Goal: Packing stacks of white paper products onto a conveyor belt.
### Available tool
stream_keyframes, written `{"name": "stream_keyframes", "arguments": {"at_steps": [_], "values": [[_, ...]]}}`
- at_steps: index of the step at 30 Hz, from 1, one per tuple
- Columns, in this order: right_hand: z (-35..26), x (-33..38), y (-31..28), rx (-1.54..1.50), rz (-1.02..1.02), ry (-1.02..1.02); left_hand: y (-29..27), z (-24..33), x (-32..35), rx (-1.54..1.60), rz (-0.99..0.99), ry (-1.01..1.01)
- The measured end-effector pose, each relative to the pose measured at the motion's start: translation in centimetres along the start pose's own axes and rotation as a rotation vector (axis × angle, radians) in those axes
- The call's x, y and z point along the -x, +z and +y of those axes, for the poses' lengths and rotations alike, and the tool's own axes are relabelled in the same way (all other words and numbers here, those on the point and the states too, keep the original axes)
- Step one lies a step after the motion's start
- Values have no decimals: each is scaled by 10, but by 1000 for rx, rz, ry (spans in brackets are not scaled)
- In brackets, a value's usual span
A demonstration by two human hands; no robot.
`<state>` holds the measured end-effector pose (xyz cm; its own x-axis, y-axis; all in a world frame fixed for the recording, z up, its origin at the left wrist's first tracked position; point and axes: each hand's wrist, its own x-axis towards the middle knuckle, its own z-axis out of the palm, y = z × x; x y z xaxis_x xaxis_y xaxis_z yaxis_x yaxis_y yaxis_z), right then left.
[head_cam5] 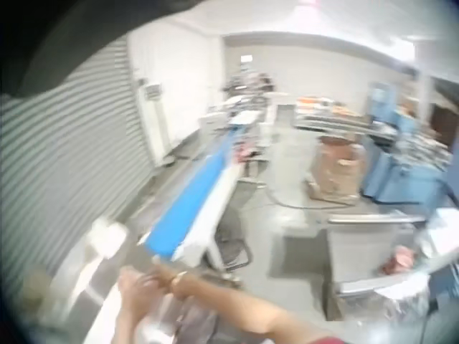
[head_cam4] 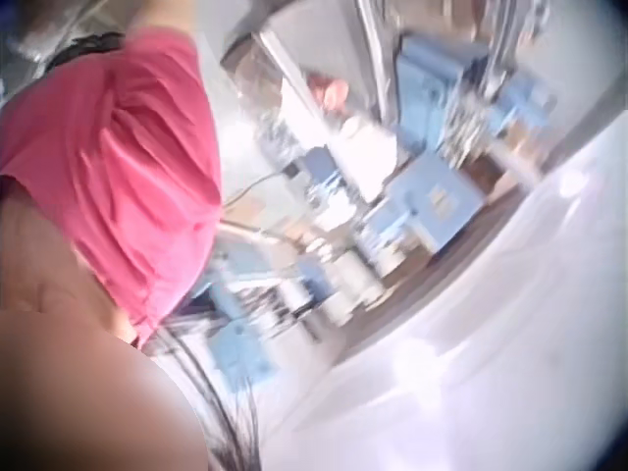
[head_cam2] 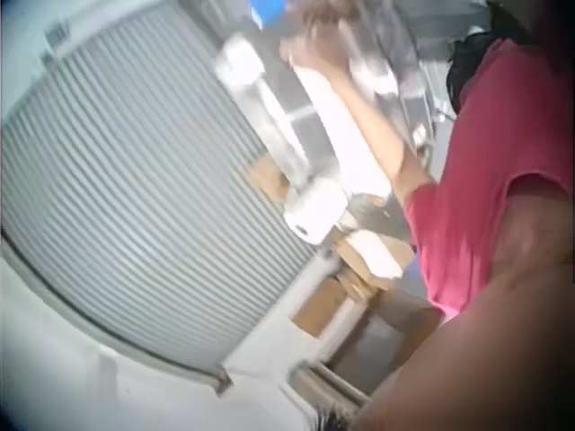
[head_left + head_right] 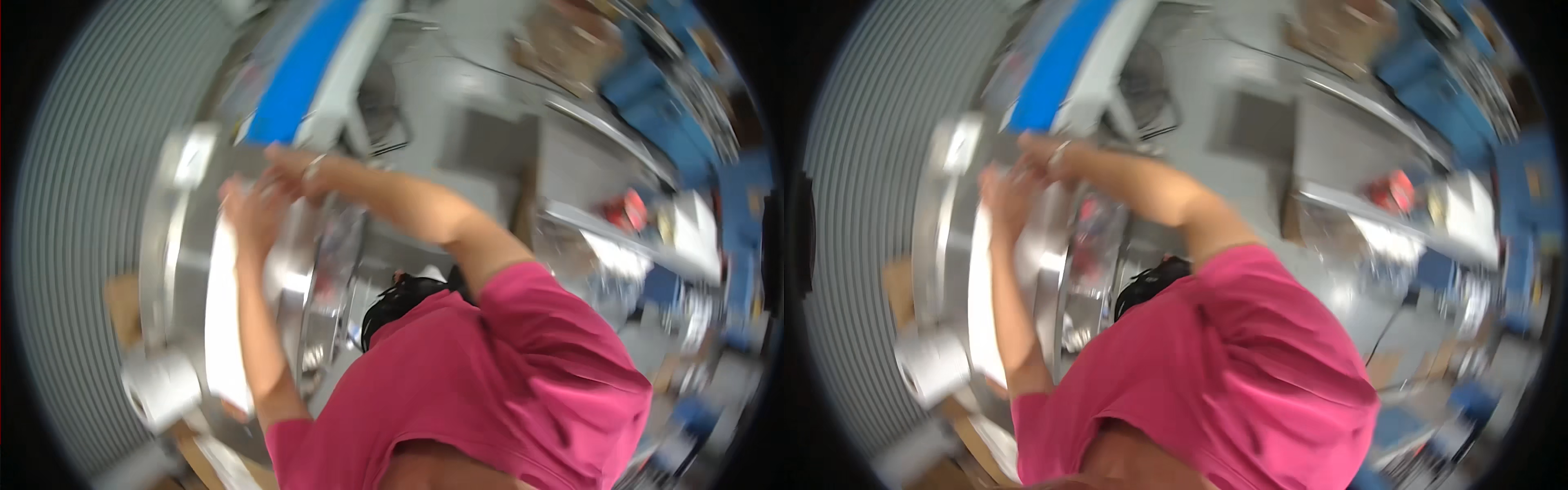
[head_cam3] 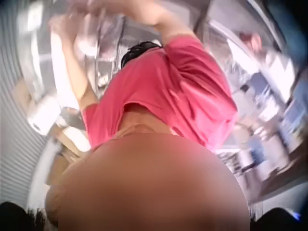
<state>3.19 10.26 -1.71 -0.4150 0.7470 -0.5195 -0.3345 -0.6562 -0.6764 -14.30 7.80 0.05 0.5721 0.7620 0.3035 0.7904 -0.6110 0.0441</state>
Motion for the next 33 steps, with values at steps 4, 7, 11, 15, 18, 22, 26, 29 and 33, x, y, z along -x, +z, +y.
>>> {"name": "stream_keyframes", "arguments": {"at_steps": [4,7,11,15,18,22,26,29,33], "values": [[-1,91,-50,794,229,-440,-13,-7,-1,99,-46,-99],[27,221,-138,1078,696,-936,-14,-13,2,-18,-39,-77],[80,414,-229,1367,2028,-73,-19,-7,-3,-242,-174,-270],[128,505,-284,933,2012,684,-28,8,-14,-322,-292,-559],[145,508,-313,1255,1868,574,-28,15,-22,-377,-338,-613],[131,531,-297,990,1800,546,-26,16,-30,-367,-349,-765],[137,552,-291,898,1503,239,-21,-6,-24,-460,-450,-601],[120,563,-334,1065,1620,57,-16,-24,-18,-514,-528,-478],[77,627,-428,978,1797,401,-9,-44,-7,-583,-620,-318]]}}
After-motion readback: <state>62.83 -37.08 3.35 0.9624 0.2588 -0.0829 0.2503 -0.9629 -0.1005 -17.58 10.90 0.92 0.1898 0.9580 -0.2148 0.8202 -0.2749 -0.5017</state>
